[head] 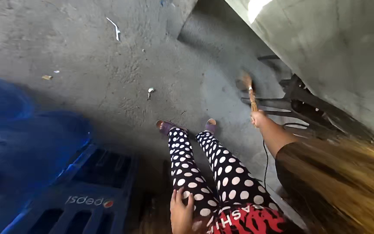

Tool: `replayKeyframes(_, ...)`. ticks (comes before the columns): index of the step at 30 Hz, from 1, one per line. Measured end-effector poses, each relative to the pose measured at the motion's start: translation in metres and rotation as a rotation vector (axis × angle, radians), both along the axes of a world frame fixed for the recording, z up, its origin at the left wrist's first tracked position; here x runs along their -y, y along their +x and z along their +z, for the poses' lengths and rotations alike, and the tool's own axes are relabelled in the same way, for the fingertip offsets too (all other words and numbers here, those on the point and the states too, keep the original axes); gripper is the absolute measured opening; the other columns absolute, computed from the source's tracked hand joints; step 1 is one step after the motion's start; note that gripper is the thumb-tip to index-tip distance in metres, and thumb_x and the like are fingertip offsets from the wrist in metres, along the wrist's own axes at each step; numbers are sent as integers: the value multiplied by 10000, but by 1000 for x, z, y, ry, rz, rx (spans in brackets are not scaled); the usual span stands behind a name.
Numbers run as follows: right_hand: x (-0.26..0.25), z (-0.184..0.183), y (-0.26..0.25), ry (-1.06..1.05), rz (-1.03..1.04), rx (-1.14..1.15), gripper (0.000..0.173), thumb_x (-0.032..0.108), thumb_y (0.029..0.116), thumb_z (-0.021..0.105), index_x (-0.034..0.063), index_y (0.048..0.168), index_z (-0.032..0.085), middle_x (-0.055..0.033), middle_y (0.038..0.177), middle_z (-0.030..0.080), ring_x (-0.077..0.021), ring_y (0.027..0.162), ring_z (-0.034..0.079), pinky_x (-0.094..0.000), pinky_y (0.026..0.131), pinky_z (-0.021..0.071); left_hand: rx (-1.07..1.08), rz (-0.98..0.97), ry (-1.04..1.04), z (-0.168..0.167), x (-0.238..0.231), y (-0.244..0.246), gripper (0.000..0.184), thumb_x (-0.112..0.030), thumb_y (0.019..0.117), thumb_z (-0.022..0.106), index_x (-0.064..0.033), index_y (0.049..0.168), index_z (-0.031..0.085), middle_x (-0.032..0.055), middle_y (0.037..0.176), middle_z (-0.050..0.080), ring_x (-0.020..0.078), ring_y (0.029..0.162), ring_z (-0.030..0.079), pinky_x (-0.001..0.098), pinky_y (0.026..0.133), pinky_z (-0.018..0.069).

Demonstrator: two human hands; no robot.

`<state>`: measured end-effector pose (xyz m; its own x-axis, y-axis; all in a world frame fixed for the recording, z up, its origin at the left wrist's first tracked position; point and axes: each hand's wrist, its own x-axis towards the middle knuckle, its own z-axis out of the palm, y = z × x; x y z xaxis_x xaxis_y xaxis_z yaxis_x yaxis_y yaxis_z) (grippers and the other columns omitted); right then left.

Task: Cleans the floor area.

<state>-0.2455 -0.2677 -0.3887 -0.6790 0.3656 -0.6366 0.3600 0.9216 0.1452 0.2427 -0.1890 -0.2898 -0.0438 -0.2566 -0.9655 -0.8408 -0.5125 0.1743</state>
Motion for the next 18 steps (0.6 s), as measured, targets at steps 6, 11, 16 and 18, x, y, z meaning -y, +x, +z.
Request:
replayKeyframes(6,-14,-23,-53,3,-97,-165,479,163,1048,483,41,1488,341,-130,1100,474,-197,791,478,-350,693,458,28,-39,-176,-3,-32,-1,566,-390,893,687,-24,1321,639,323,1535,420,501,1408,435,649,1114,388)
replayKeyframes(11,-3,-46,-102,-140,-10,3,269,275,1079,504,77,1262,503,9,791,404,-50,520,345,-180,470,326,55,2,-169,6,-42,-24,537,-296,913,717,26,1331,618,355,1561,358,520,1447,370,624,1173,327)
replayKeyframes(16,19,-36,-38,-185,227,342,449,165,1042,580,134,1470,451,-30,831,476,-89,566,408,-234,505,371,59,-16,-256,5,-77,-46,535,-337,906,697,15,1304,639,336,1521,433,531,1392,441,671,1095,390)
replayKeyframes(18,14,-12,-5,-242,308,459,551,161,1037,595,197,1548,391,-48,836,493,-100,555,401,-252,493,360,75,-28,-213,3,-79,-60,523,-342,926,700,-20,1332,633,311,1531,436,498,1407,440,654,1104,392)
